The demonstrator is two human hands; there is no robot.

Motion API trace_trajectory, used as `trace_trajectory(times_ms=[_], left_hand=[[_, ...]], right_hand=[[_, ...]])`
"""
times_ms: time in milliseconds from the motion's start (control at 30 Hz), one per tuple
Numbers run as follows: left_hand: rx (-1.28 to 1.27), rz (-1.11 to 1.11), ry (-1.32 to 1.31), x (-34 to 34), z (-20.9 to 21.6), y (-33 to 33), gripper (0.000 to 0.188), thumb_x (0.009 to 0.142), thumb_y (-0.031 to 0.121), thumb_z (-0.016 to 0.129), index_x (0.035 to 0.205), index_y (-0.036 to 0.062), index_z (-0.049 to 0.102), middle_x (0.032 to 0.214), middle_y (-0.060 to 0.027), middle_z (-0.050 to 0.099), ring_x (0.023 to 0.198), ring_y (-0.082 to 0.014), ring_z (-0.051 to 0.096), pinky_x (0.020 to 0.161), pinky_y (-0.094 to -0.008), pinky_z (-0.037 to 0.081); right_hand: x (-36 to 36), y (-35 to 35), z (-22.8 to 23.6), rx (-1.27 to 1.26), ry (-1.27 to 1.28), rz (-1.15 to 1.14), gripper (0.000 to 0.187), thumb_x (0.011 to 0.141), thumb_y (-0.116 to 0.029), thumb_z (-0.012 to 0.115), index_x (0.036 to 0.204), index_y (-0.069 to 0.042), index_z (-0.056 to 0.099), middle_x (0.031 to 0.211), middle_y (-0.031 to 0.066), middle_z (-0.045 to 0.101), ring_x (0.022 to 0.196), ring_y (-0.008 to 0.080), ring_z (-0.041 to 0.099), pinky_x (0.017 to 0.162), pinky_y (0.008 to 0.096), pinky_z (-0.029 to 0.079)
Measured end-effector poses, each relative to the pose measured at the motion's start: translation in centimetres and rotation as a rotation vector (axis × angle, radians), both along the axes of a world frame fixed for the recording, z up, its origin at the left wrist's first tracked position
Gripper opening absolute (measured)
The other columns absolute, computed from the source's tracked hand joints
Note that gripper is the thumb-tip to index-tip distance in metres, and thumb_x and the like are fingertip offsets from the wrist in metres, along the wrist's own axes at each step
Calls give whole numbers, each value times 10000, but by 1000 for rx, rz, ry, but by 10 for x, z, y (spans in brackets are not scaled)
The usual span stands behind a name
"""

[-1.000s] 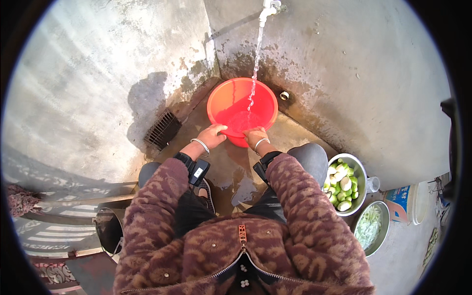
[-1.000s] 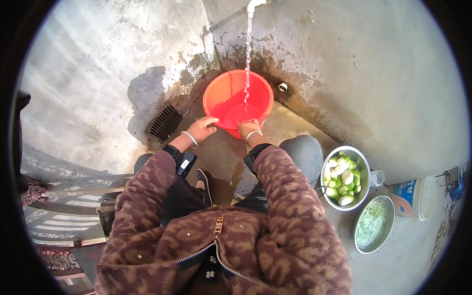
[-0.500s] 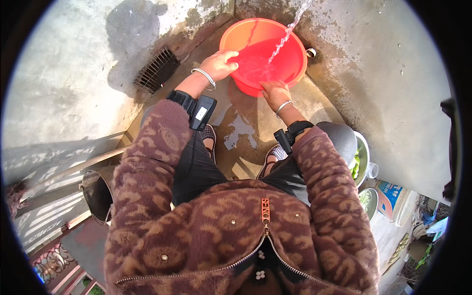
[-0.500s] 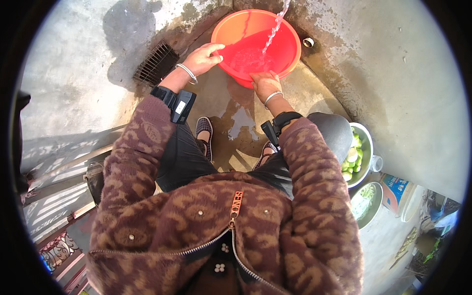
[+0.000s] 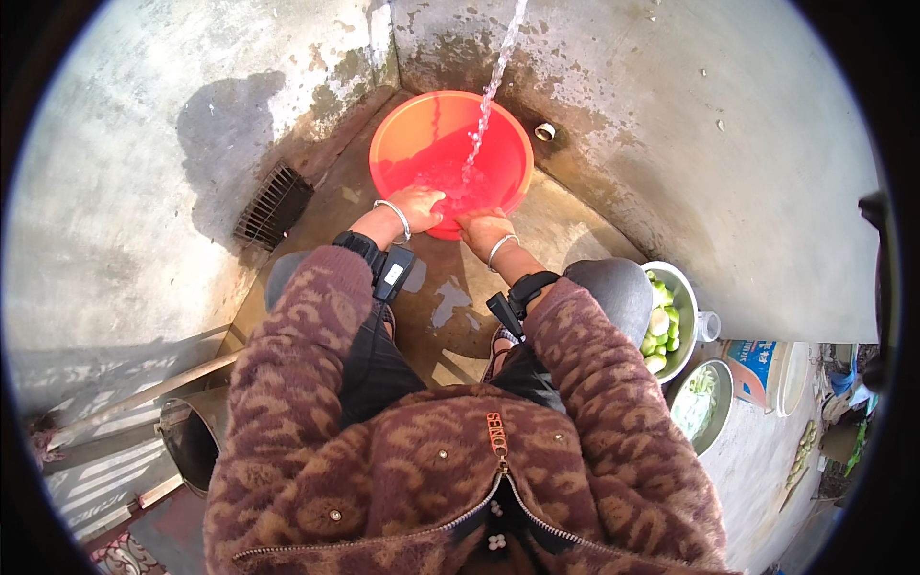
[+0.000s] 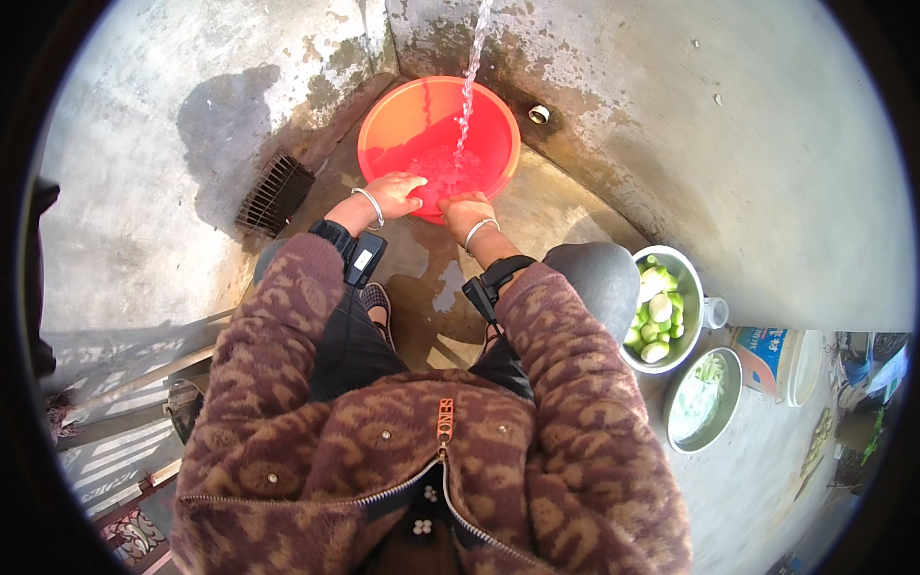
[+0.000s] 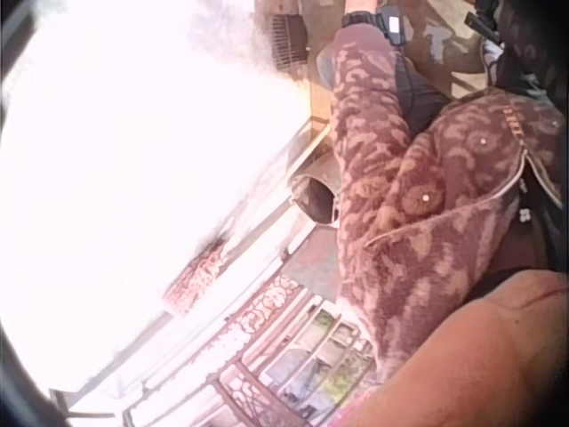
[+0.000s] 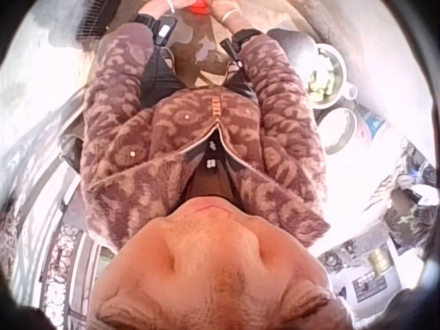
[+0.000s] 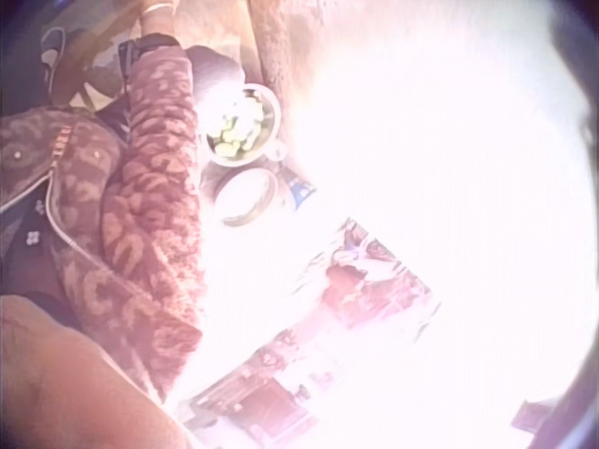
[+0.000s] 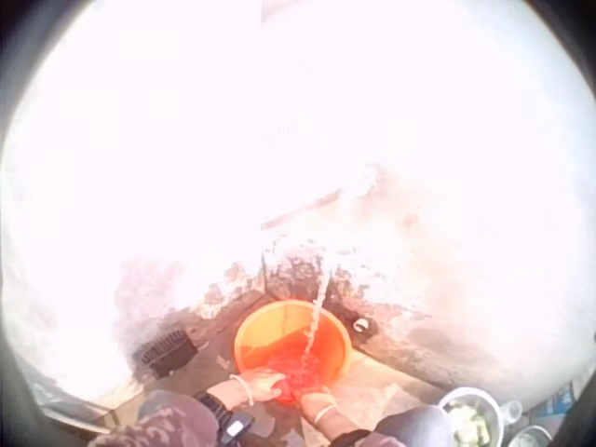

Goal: The person washes small round vegetables in a red bucket, then transfers them to a white bowl. They rinse the bucket under a tap, wipe its interior, and refill it with water.

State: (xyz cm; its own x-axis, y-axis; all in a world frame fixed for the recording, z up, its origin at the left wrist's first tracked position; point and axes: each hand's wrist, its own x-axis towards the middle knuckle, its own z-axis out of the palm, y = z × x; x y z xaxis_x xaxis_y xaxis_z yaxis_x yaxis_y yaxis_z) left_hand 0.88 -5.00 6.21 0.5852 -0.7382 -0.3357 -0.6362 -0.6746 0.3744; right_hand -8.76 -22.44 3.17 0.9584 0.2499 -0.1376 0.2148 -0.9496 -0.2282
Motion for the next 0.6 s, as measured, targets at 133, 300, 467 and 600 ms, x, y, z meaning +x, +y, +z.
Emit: trace_trajectory(times_ms=[133, 300, 467, 600], left_hand=[[-73, 12, -53, 0, -5, -5, 499, 874, 329, 521, 1280, 41, 491, 1301, -165, 510, 1253, -300, 426, 1055, -386, 330], [-222, 17, -209, 1, 5, -14, 447, 896, 333, 509, 1225, 32, 539, 1243, -164, 552, 1189, -303, 485, 1006, -395, 380], [-325, 16, -265, -4, 18, -15, 404, 904, 322, 502, 1172, 29, 577, 1196, -165, 579, 1153, -306, 512, 979, -404, 400], [-363, 56, -278, -7, 23, -11, 392, 893, 306, 523, 1158, 25, 582, 1180, -166, 586, 1134, -311, 525, 971, -409, 406]], right_hand=[[-13, -10, 6, -25, -25, -5, 222, 842, -204, 485, 998, -141, 630, 982, 94, 662, 1004, 250, 607, 917, 402, 399], [-23, -19, 8, -4, -116, -17, 228, 845, -212, 487, 1008, -144, 633, 1005, 86, 659, 1030, 243, 594, 940, 398, 385], [-24, -20, 3, -4, -98, -24, 249, 829, -206, 531, 1048, -145, 631, 999, 72, 658, 1032, 239, 588, 963, 409, 374], [-22, -17, 1, -23, -141, -19, 256, 814, -207, 552, 1045, -142, 642, 989, 74, 664, 1034, 238, 582, 961, 401, 367]])
